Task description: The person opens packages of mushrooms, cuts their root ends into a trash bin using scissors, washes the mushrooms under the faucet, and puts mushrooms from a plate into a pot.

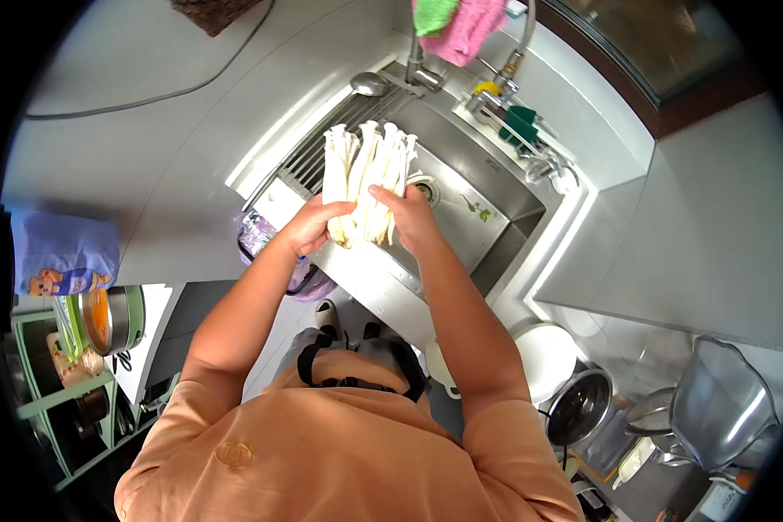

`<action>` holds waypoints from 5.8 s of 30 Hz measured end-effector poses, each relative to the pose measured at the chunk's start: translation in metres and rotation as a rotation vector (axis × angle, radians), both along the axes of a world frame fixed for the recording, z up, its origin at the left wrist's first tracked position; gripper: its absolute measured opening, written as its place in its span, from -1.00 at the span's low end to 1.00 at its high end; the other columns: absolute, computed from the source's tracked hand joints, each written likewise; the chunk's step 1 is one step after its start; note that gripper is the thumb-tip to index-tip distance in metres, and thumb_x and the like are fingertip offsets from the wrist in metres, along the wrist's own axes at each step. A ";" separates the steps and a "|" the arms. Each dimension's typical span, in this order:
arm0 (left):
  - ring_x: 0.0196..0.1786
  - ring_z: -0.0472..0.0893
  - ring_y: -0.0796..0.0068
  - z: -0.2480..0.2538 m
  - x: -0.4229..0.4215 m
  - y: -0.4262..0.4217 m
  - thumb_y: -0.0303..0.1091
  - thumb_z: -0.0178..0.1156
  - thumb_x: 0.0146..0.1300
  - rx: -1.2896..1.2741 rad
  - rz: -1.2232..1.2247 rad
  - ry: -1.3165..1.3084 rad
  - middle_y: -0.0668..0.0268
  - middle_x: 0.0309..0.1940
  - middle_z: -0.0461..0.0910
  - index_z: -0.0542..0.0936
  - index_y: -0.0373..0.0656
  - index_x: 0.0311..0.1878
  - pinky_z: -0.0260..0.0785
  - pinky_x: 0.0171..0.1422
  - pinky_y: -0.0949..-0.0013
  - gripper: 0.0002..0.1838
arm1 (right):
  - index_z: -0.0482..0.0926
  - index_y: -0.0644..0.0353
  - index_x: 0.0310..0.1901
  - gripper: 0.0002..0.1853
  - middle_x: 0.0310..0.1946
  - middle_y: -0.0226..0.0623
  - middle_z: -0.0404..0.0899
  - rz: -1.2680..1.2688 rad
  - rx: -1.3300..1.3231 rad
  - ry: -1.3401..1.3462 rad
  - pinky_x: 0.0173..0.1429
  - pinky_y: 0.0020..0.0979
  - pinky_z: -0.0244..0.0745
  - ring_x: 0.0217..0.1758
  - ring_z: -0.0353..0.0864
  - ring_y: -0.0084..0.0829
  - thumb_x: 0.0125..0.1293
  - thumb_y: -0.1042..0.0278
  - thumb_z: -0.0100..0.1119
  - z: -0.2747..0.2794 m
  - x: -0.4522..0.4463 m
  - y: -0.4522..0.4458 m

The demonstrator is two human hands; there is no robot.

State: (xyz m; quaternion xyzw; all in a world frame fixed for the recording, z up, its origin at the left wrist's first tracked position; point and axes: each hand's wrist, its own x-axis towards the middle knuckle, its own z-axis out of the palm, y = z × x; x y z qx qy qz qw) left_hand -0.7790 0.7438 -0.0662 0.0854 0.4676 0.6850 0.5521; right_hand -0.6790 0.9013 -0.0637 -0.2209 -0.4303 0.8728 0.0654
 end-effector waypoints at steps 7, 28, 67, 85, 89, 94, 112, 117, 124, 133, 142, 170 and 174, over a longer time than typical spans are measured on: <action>0.08 0.53 0.43 0.014 0.014 0.013 -0.43 0.24 0.18 0.061 -0.056 0.138 0.22 0.10 0.48 0.29 -0.22 0.28 0.43 0.15 0.34 -0.41 | 0.48 0.30 0.05 -0.65 -0.05 -0.30 0.57 -0.029 0.031 0.121 0.10 -0.46 0.40 -0.01 0.53 -0.53 0.25 0.43 0.21 0.013 0.019 0.005; 0.10 0.51 0.34 0.001 -0.021 0.046 -0.38 0.09 0.31 0.037 -0.034 -0.082 0.17 0.08 0.47 0.30 -0.26 0.25 0.40 0.22 0.27 -0.54 | 0.34 0.32 0.10 -0.51 0.02 -0.18 0.50 -0.428 -0.032 -0.111 0.05 -0.39 0.47 -0.01 0.56 -0.38 0.15 0.43 0.27 0.002 -0.003 0.018; 0.23 0.41 0.24 0.011 -0.017 0.077 -0.33 0.13 0.28 0.138 0.005 -0.040 0.12 0.17 0.41 0.25 -0.25 0.31 0.29 0.30 0.19 -0.44 | 0.35 0.29 0.15 -0.51 0.03 -0.22 0.50 -0.326 -0.154 -0.010 0.14 -0.34 0.45 0.06 0.53 -0.37 0.18 0.44 0.24 0.014 0.018 0.050; 0.07 0.52 0.54 0.013 -0.023 0.104 -0.27 0.04 0.39 -0.041 -0.172 0.004 0.20 0.18 0.45 0.23 -0.23 0.34 0.43 0.04 0.48 -0.48 | 0.33 0.27 0.21 -0.51 0.05 -0.23 0.50 -0.258 -0.308 0.069 0.17 -0.29 0.46 0.07 0.54 -0.33 0.27 0.31 0.15 -0.045 0.036 0.069; 0.14 0.46 0.48 0.007 -0.030 0.115 -0.07 0.11 0.34 -0.189 -0.289 0.027 0.24 0.12 0.46 0.22 -0.19 0.34 0.37 0.12 0.38 -0.38 | 0.32 0.30 0.21 -0.43 -0.01 -0.20 0.54 -0.221 -0.001 -0.068 0.15 -0.31 0.46 0.04 0.56 -0.33 0.22 0.23 0.22 -0.025 0.023 0.066; 0.22 0.42 0.30 -0.016 -0.023 0.115 -0.07 0.19 0.30 -0.085 -0.274 -0.011 0.17 0.19 0.38 0.17 -0.17 0.36 0.28 0.27 0.24 -0.31 | 0.18 0.36 0.31 -0.14 0.01 -0.10 0.53 -0.099 0.499 -0.278 0.14 -0.39 0.41 0.05 0.55 -0.29 0.06 0.10 0.35 -0.030 0.001 0.050; 0.25 0.40 0.26 -0.003 -0.042 0.089 -0.25 0.22 0.26 0.173 -0.064 -0.033 0.16 0.24 0.35 0.18 -0.25 0.36 0.27 0.33 0.25 -0.32 | -0.18 0.46 0.40 0.19 0.43 0.15 -0.13 0.296 1.532 -0.363 0.50 -0.27 -0.11 0.52 -0.13 -0.04 -0.03 -0.11 0.34 0.023 -0.029 0.021; 0.09 0.53 0.27 0.000 -0.050 0.081 -0.30 0.14 0.29 0.129 0.126 -0.022 0.12 0.08 0.46 0.30 -0.30 0.25 0.42 0.19 0.25 -0.48 | -0.19 0.37 0.43 0.21 0.39 0.10 0.07 0.309 1.059 -0.111 0.47 -0.34 -0.01 0.49 0.04 -0.17 -0.06 0.02 0.45 0.042 -0.028 0.046; 0.06 0.56 0.23 0.003 -0.047 0.047 -0.30 0.12 0.32 0.107 0.245 -0.021 0.09 0.06 0.48 0.31 -0.31 0.23 0.47 0.17 0.21 -0.52 | -0.07 0.37 0.40 0.15 0.23 0.00 0.33 0.347 0.883 -0.060 0.28 -0.38 0.29 0.27 0.37 -0.31 -0.10 0.16 0.53 0.014 -0.042 0.015; 0.17 0.46 0.37 -0.024 -0.013 -0.060 -0.07 0.13 0.33 -0.137 0.394 0.027 0.17 0.16 0.43 0.30 -0.29 0.28 0.31 0.25 0.34 -0.40 | 0.27 0.27 0.17 -0.10 -0.05 -0.05 0.57 0.554 0.774 -0.032 0.07 -0.32 0.46 0.02 0.59 -0.23 -0.21 0.14 0.55 -0.033 -0.071 -0.070; -0.09 0.60 0.40 -0.085 -0.032 -0.094 0.34 0.10 0.17 -0.530 0.081 0.122 0.12 -0.03 0.54 0.45 -0.34 0.07 0.45 0.03 0.39 -0.20 | 0.17 0.19 0.25 -0.03 0.04 -0.01 0.46 0.592 1.207 -0.330 0.07 -0.19 0.47 0.07 0.52 -0.08 -0.20 0.07 0.48 -0.085 -0.072 -0.101; -0.30 0.58 0.48 -0.079 -0.079 -0.159 -0.10 0.28 0.16 -0.689 0.166 0.339 0.21 -0.10 0.46 0.31 -0.17 0.08 0.49 -0.26 0.44 -0.45 | -0.11 -0.10 0.46 0.26 0.42 -0.08 -0.03 0.555 1.620 -0.527 0.41 0.24 -0.14 0.47 -0.03 0.00 -0.25 -0.04 0.56 -0.047 -0.054 -0.143; -0.23 0.62 0.38 -0.084 -0.072 -0.159 -0.07 0.22 0.21 -0.674 0.246 0.158 0.20 -0.06 0.43 0.29 -0.16 0.09 0.51 -0.23 0.40 -0.48 | -0.08 -0.09 0.46 0.25 0.44 -0.04 -0.07 0.539 1.691 -0.502 0.41 0.25 -0.16 0.48 -0.06 0.01 -0.26 0.02 0.56 -0.050 -0.051 -0.151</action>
